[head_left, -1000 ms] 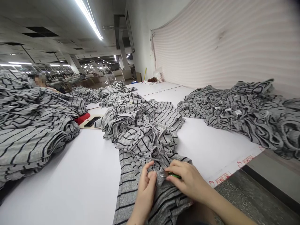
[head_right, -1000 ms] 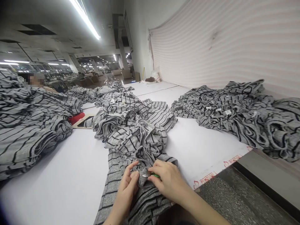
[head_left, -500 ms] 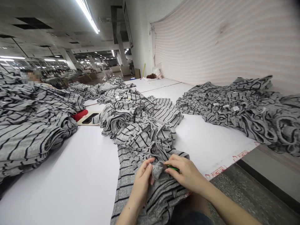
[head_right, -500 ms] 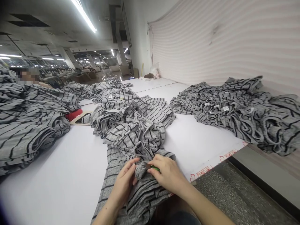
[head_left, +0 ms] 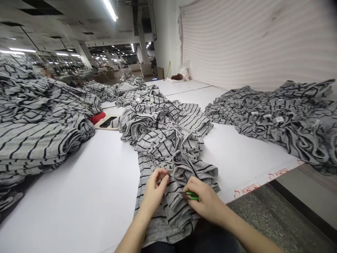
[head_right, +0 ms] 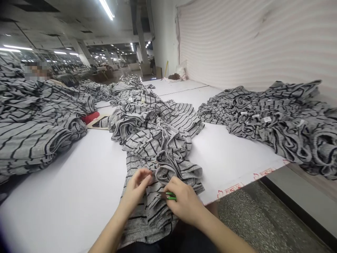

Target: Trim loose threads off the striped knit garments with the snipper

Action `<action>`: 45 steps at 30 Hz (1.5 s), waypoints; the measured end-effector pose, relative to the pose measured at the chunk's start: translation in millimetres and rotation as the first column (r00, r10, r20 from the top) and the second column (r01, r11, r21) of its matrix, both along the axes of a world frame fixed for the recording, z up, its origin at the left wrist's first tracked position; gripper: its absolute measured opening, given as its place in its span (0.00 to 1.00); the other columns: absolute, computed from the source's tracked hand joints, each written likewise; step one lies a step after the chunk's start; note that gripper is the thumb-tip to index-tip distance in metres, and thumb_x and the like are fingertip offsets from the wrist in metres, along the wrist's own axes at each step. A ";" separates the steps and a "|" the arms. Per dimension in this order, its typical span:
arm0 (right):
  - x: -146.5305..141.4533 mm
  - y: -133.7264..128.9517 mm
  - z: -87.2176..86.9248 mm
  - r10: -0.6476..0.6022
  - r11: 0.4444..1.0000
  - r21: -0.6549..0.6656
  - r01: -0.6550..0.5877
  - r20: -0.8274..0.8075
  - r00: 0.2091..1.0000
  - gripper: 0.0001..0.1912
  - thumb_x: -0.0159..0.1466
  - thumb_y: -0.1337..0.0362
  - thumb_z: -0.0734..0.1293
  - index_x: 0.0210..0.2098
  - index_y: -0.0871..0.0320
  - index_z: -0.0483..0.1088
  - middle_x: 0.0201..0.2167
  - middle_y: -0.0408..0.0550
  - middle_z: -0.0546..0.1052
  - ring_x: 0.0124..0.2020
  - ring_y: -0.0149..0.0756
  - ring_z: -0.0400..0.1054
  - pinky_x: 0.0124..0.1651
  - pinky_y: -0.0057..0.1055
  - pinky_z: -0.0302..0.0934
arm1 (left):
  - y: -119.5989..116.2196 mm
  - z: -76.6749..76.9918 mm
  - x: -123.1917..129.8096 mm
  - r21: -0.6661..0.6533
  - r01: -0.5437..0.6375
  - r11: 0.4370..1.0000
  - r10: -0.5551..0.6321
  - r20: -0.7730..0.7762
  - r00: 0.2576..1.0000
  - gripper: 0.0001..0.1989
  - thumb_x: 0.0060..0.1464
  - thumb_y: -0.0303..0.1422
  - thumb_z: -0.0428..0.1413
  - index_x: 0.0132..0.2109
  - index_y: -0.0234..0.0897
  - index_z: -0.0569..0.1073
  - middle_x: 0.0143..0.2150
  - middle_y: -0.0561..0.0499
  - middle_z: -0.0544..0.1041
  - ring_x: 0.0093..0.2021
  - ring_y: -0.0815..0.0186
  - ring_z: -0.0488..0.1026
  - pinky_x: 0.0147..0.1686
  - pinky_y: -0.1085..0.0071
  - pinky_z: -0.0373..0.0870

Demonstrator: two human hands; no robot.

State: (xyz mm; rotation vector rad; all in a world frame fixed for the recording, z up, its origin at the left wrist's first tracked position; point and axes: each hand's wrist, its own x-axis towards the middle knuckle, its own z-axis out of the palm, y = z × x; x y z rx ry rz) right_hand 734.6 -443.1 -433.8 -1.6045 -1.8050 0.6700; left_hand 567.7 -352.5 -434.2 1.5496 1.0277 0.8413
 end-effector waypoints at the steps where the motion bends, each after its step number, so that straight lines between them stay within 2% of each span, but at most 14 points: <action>1: 1.9 3.0 -0.6 -0.009 1.000 0.014 0.010 -0.083 0.997 0.09 0.58 0.76 0.62 0.30 0.56 0.68 0.32 0.42 0.69 0.35 0.33 0.66 0.37 0.27 0.58 | -10.4 -2.7 -8.5 0.096 -0.075 0.993 0.082 -0.074 0.994 0.08 0.54 0.38 0.54 0.34 0.38 0.68 0.34 0.51 0.70 0.36 0.63 0.69 0.36 0.68 0.68; 3: 5.3 7.7 -1.0 -0.026 0.999 0.016 0.030 -0.204 0.979 0.06 0.60 0.72 0.62 0.28 0.57 0.67 0.31 0.42 0.69 0.34 0.34 0.66 0.37 0.28 0.58 | -33.1 -10.1 -17.9 0.198 -0.117 0.973 0.156 -0.195 0.968 0.09 0.54 0.40 0.54 0.31 0.39 0.66 0.27 0.53 0.68 0.29 0.64 0.66 0.32 0.68 0.64; 6: 7.4 9.8 -1.2 -0.057 0.998 -0.048 0.046 -0.271 0.961 0.06 0.63 0.67 0.63 0.28 0.57 0.67 0.27 0.41 0.70 0.31 0.34 0.65 0.34 0.27 0.58 | -55.6 -22.1 -11.7 0.218 -0.119 0.969 0.162 -0.189 0.969 0.12 0.50 0.41 0.58 0.38 0.40 0.66 0.29 0.53 0.70 0.30 0.62 0.68 0.33 0.66 0.63; 9: 9.0 5.7 -0.6 -0.108 0.994 -0.046 0.099 -0.261 0.959 0.08 0.65 0.64 0.61 0.30 0.57 0.67 0.26 0.41 0.71 0.29 0.34 0.65 0.32 0.27 0.58 | -54.7 -28.6 2.0 0.229 -0.168 0.959 0.196 -0.108 0.975 0.13 0.50 0.37 0.59 0.41 0.40 0.65 0.32 0.51 0.71 0.32 0.61 0.69 0.33 0.67 0.64; 13: 11.4 -2.8 3.2 -0.168 0.974 0.118 0.192 -0.191 0.967 0.07 0.63 0.70 0.59 0.35 0.56 0.67 0.31 0.44 0.72 0.34 0.36 0.66 0.37 0.30 0.59 | -45.2 -30.3 6.7 0.373 -0.132 0.919 0.148 -0.014 0.989 0.03 0.54 0.30 0.53 0.37 0.40 0.66 0.31 0.52 0.69 0.32 0.63 0.69 0.34 0.68 0.65; 16: 8.2 -6.3 5.7 -0.129 0.976 0.150 0.159 -0.190 0.973 0.11 0.59 0.74 0.58 0.37 0.55 0.67 0.33 0.44 0.72 0.36 0.36 0.67 0.39 0.30 0.60 | -46.6 -32.4 7.2 0.389 -0.070 0.918 0.096 -0.047 0.994 0.13 0.51 0.31 0.57 0.43 0.40 0.64 0.33 0.52 0.69 0.33 0.63 0.68 0.35 0.68 0.67; 19: 5.4 -7.0 6.0 -0.107 0.982 0.130 0.139 -0.228 0.968 0.11 0.59 0.74 0.59 0.37 0.55 0.67 0.33 0.44 0.73 0.35 0.36 0.68 0.38 0.29 0.61 | -47.6 -36.0 10.0 0.369 -0.149 0.917 0.172 -0.030 0.985 0.15 0.52 0.29 0.56 0.46 0.40 0.63 0.35 0.51 0.69 0.33 0.64 0.69 0.33 0.69 0.68; 22: 8.9 -6.6 4.0 -0.152 0.962 0.197 0.191 -0.197 0.969 0.13 0.58 0.75 0.58 0.38 0.55 0.66 0.34 0.45 0.72 0.37 0.38 0.67 0.39 0.31 0.62 | -42.6 -37.2 10.0 0.544 -0.175 0.820 0.203 0.010 0.979 0.10 0.52 0.24 0.51 0.42 0.40 0.65 0.35 0.50 0.70 0.35 0.64 0.69 0.35 0.69 0.68; 25: 13.9 -6.3 2.4 -0.180 0.950 0.241 0.200 -0.102 0.978 0.16 0.56 0.77 0.56 0.39 0.54 0.65 0.36 0.47 0.71 0.38 0.39 0.67 0.40 0.32 0.62 | -36.9 -35.7 6.3 0.735 -0.051 0.676 0.105 -0.027 0.994 0.11 0.50 0.20 0.50 0.38 0.41 0.65 0.32 0.52 0.68 0.33 0.65 0.68 0.34 0.70 0.68; 27: 14.7 -7.1 3.6 -0.167 0.969 0.175 0.172 -0.045 0.985 0.17 0.55 0.78 0.56 0.38 0.54 0.66 0.37 0.47 0.70 0.38 0.38 0.67 0.39 0.32 0.62 | -34.9 -34.9 4.0 0.789 -0.014 0.614 0.078 -0.043 0.996 0.13 0.50 0.18 0.50 0.39 0.40 0.65 0.31 0.52 0.68 0.32 0.66 0.67 0.32 0.71 0.68; 30: 12.9 -9.5 9.7 -0.124 0.992 0.024 0.125 -0.048 0.991 0.13 0.58 0.75 0.61 0.38 0.53 0.70 0.39 0.45 0.70 0.38 0.37 0.68 0.40 0.30 0.63 | -33.5 -35.8 2.1 0.825 0.003 0.565 0.094 -0.068 0.993 0.14 0.50 0.17 0.49 0.40 0.39 0.65 0.32 0.51 0.68 0.32 0.66 0.67 0.33 0.72 0.68; 34: 12.2 -12.0 17.8 -0.087 0.996 -0.022 0.086 -0.072 0.994 0.11 0.62 0.66 0.67 0.45 0.51 0.72 0.39 0.45 0.72 0.40 0.38 0.69 0.43 0.31 0.62 | -32.8 -39.3 0.9 0.842 0.031 0.538 0.095 -0.098 0.991 0.14 0.50 0.17 0.50 0.40 0.39 0.65 0.32 0.51 0.67 0.33 0.66 0.66 0.34 0.71 0.68; 38: 14.5 -11.1 18.6 -0.118 0.993 -0.007 0.118 -0.025 0.993 0.11 0.64 0.65 0.65 0.45 0.52 0.74 0.38 0.46 0.74 0.39 0.38 0.69 0.42 0.31 0.62 | -33.7 -40.8 -0.5 0.846 0.038 0.532 0.108 -0.112 0.988 0.13 0.51 0.17 0.50 0.39 0.39 0.65 0.32 0.51 0.67 0.33 0.66 0.66 0.34 0.70 0.68; 45: 12.9 -5.1 18.8 -0.076 0.997 -0.009 0.076 -0.061 0.995 0.11 0.63 0.66 0.67 0.44 0.51 0.75 0.37 0.43 0.75 0.38 0.36 0.69 0.41 0.28 0.62 | -34.2 -40.2 -1.4 0.849 0.017 0.529 0.131 -0.101 0.986 0.13 0.51 0.17 0.50 0.39 0.39 0.66 0.34 0.50 0.67 0.35 0.66 0.66 0.36 0.70 0.70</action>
